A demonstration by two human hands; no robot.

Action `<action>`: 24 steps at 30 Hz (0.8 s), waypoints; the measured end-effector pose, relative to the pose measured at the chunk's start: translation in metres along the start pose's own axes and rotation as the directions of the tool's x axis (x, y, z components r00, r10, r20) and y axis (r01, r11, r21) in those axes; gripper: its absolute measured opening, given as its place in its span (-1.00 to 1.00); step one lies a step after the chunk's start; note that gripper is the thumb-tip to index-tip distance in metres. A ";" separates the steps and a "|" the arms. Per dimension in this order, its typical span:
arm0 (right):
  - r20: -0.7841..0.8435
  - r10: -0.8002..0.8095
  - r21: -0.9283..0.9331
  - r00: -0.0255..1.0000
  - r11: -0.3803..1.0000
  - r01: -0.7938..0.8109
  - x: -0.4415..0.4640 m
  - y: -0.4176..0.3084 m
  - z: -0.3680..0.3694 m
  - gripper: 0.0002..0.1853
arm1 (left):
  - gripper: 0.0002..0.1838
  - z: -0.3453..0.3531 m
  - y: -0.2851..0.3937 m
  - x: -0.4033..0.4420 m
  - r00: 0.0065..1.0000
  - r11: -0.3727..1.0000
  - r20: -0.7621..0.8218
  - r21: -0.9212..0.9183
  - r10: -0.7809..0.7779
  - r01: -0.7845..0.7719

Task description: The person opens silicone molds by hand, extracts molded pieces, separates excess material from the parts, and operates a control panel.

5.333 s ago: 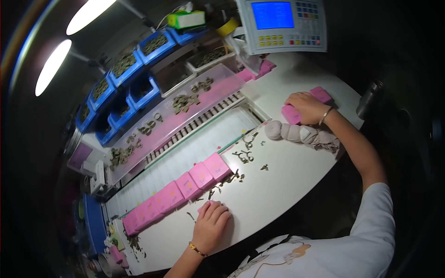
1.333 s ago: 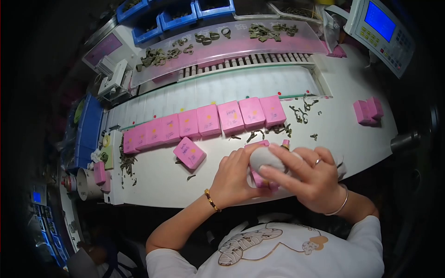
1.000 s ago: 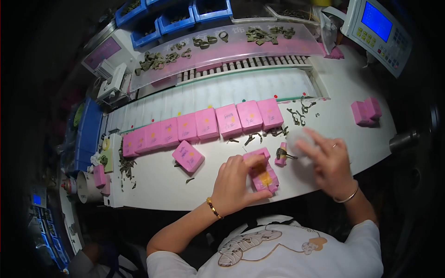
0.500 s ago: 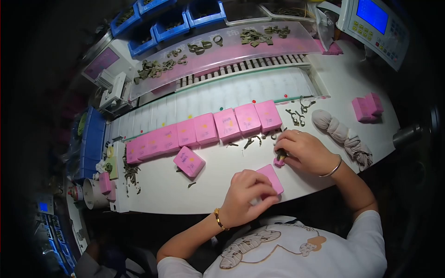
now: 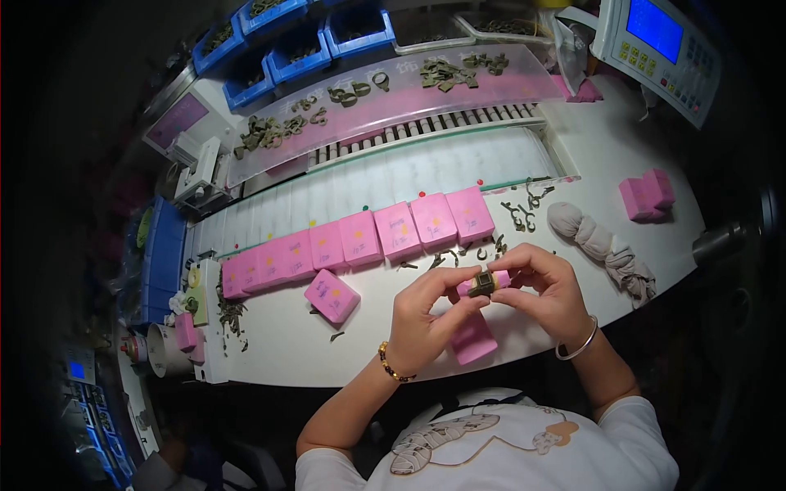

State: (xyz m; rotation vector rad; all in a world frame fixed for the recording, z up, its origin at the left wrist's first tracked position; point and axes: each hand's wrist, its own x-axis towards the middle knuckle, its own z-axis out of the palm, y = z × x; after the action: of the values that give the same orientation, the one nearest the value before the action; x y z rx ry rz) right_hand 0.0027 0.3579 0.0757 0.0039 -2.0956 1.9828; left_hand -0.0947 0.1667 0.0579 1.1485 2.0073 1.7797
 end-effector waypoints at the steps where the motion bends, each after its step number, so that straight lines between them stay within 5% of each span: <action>1: 0.012 0.113 0.178 0.994 0.978 -0.113 -0.002 0.003 0.000 -0.70 | -0.63 -0.001 0.001 -0.001 1.000 0.999 -0.001 -0.020 0.030 -0.030; 3: 0.023 0.128 0.249 0.992 0.960 -0.129 -0.003 0.009 0.003 -0.72 | -0.64 -0.002 0.000 -0.003 0.998 0.997 -0.005 -0.038 0.062 -0.063; 6: 0.048 0.199 0.466 0.979 0.862 -0.199 -0.005 0.014 -0.002 -0.73 | -0.62 -0.002 -0.006 -0.010 0.995 0.957 0.012 -0.274 -0.097 0.096; 8: 0.074 0.252 0.600 0.965 0.762 -0.245 -0.004 0.013 -0.004 -0.73 | -0.58 -0.005 -0.006 -0.011 0.958 0.815 0.059 -0.512 -0.281 0.270; 10: 0.056 0.336 0.671 0.940 0.685 -0.285 -0.001 0.011 -0.005 -0.69 | -0.60 -0.002 -0.002 -0.009 0.958 0.806 0.054 -0.527 -0.283 0.268; 14: 0.193 0.290 0.400 0.937 0.849 -0.345 0.000 0.001 0.004 -0.68 | -0.71 0.003 0.001 -0.007 0.989 0.944 -0.075 -0.315 -0.127 0.097; 17: 0.185 0.251 0.232 0.950 0.928 -0.290 -0.004 0.008 0.011 -0.70 | -0.66 -0.004 0.002 -0.004 0.985 0.969 0.052 0.179 0.165 -0.172; 22: 0.256 0.258 -0.091 0.932 0.966 -0.242 -0.013 0.001 0.002 -0.75 | -0.71 -0.009 0.011 -0.015 0.970 0.950 0.138 0.218 0.199 -0.226; 24: 0.324 0.280 0.043 0.904 0.950 -0.309 -0.022 -0.013 0.003 -0.76 | -0.70 -0.011 0.025 -0.025 0.966 0.998 0.253 0.044 0.042 -0.055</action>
State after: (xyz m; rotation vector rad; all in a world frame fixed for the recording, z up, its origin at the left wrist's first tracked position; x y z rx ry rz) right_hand 0.0259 0.3500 0.0838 0.0233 -2.3094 2.3963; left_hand -0.0748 0.1404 0.0748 1.3740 1.8983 1.5221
